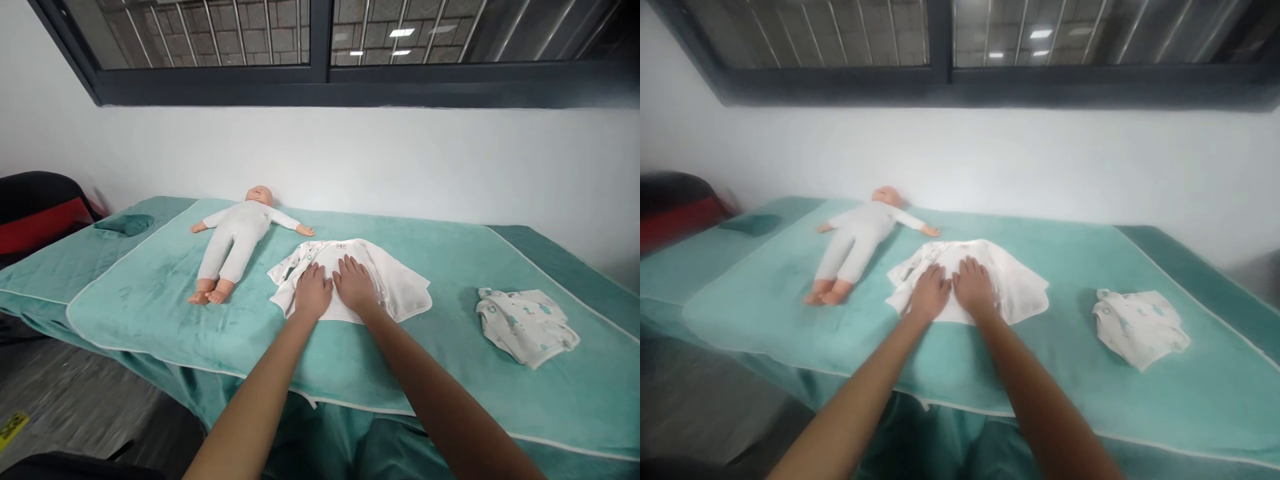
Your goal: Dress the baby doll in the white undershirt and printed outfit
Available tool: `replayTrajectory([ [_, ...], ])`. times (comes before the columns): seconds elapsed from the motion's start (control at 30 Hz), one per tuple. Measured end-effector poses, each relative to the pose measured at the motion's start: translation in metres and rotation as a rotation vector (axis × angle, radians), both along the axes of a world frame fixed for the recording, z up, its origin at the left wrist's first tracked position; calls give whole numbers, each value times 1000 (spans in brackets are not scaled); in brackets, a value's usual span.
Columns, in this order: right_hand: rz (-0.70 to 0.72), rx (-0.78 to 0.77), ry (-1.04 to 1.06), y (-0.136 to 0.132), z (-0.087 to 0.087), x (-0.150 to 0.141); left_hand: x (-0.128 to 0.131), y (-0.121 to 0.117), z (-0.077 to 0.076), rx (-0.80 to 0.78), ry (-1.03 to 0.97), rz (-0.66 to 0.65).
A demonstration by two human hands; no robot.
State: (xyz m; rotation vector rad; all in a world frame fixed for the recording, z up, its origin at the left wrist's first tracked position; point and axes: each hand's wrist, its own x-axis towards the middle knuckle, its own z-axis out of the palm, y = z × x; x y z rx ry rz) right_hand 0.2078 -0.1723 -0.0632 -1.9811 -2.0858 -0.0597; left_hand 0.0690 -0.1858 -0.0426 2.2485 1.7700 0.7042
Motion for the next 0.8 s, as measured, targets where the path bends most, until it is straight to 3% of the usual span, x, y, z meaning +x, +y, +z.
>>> replayTrajectory([
  [0.2, -4, 27, 1, 0, 0, 0, -44, -1, 22, 193, -193, 82],
  [0.27, -2, 20, 6, 0, 0, 1, -63, 4, 29, 221, -92, 172],
  [0.33, -2, 19, 12, 1, 1, 1, -78, 12, 34, 134, 71, 242],
  [0.47, -2, 29, 29, 0, 1, 1, -94, 28, 37, -22, 284, 197],
  [0.67, -1, 38, 39, 0, 5, 2, -104, 48, 46, 245, 307, 232],
  [0.8, -9, 36, 43, 0, 6, 1, -109, 52, 38, 266, 340, 194],
])
